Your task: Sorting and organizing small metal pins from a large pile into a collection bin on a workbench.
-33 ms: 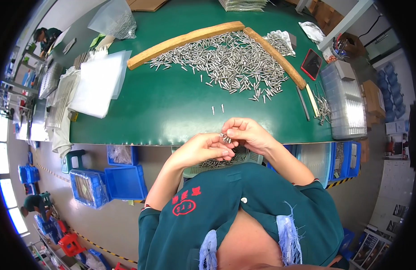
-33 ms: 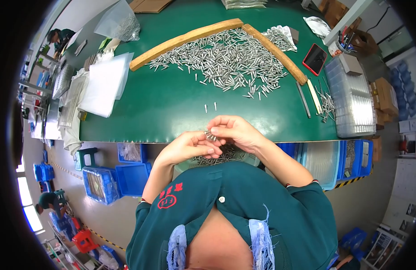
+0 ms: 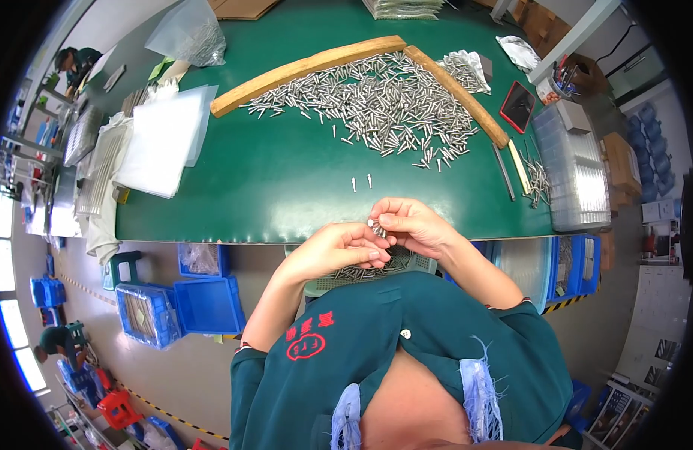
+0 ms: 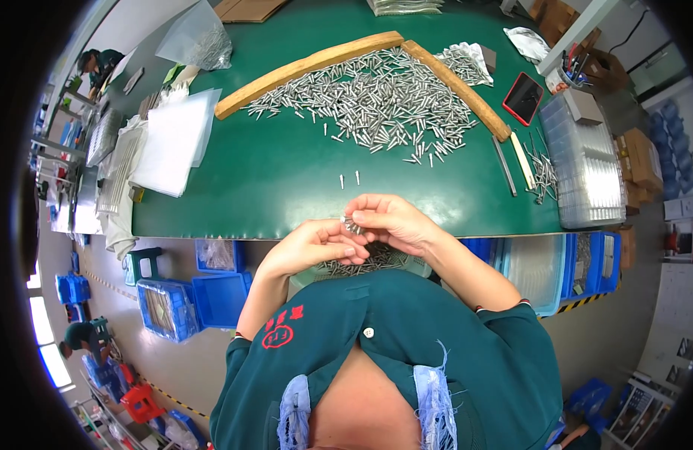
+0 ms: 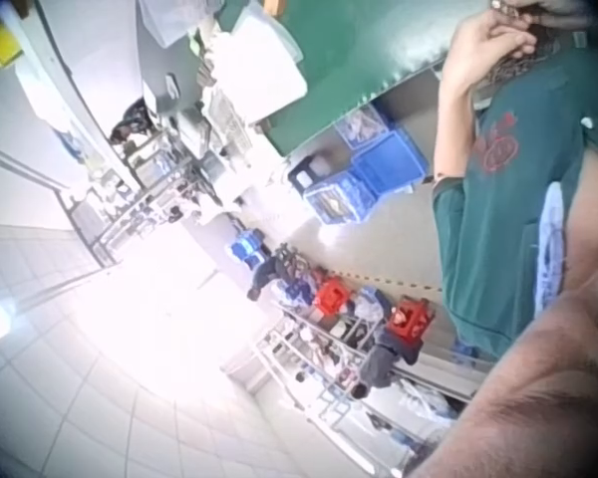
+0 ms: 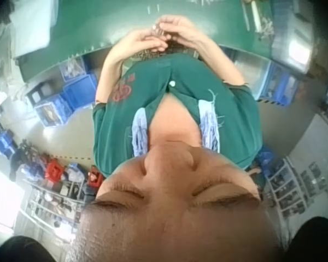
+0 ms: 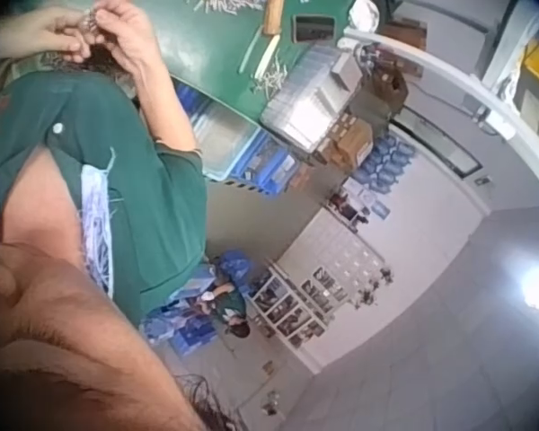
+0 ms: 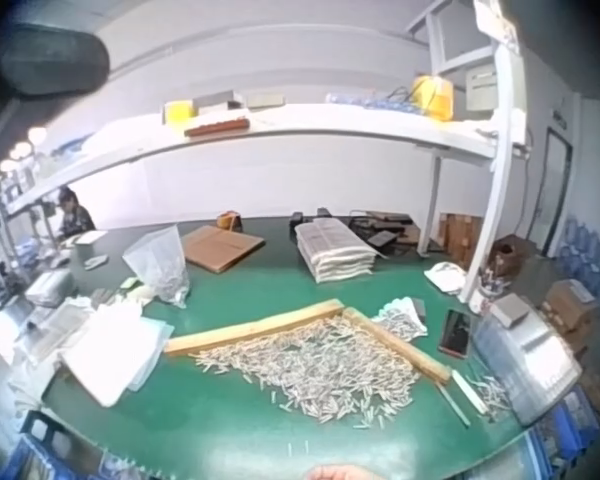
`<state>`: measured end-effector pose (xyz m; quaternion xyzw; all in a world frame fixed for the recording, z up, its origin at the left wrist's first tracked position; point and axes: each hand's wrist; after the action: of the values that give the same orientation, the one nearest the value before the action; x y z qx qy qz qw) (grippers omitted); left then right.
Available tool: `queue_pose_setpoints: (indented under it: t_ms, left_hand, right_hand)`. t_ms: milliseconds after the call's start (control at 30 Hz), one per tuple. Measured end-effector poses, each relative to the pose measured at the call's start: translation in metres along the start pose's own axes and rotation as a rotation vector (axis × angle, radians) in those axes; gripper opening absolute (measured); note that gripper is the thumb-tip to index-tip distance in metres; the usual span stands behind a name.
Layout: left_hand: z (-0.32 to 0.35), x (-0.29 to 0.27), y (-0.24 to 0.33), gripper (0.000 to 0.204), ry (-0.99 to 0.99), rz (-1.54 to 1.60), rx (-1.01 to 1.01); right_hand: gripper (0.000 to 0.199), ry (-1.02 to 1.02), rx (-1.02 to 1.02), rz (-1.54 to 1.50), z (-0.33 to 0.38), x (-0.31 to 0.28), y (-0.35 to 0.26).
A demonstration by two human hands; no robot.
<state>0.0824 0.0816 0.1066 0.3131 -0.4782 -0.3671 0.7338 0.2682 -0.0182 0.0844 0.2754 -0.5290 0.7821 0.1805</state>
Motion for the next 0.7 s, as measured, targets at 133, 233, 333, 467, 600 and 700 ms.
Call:
queue_pose_setpoints:
  t_ms: [133,233,333,467,600,700]
  left_hand:
    - [0.003,-0.001,-0.004,0.022,-0.005,0.004,0.045]
    - [0.009,-0.005,-0.005,0.023,0.034,-0.008,0.071]
    - [0.015,-0.015,0.000,0.022,0.232,-0.164,0.089]
    - [0.018,-0.031,0.000,0.023,0.495,-0.364,0.184]
    - [0.014,-0.033,0.003,0.024,0.519,-0.364,0.205]
    - [0.002,-0.036,0.000,0.022,0.568,-0.535,0.235]
  right_hand:
    - [0.018,-0.057,0.019,-0.193,-0.002,-0.004,0.010]
    - [0.018,-0.056,0.033,-0.241,-0.001,-0.002,0.009]
    - [0.018,0.017,0.053,-0.185,0.000,-0.010,0.014]
    - [0.020,-0.008,0.022,0.595,0.003,-0.005,0.012]
    - [0.021,-0.034,-0.065,0.949,0.003,0.003,0.006]
    - [0.017,0.269,-0.370,1.257,-0.008,-0.007,0.003]
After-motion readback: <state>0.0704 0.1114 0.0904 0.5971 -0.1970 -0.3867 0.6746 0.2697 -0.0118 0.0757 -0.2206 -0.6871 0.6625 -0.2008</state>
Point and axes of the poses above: each hand's wrist, its own z-axis away from the middle knuckle, its own x-axis out of the palm, y = z × x, and after that the axes turned 9 degrees about z, right-handed
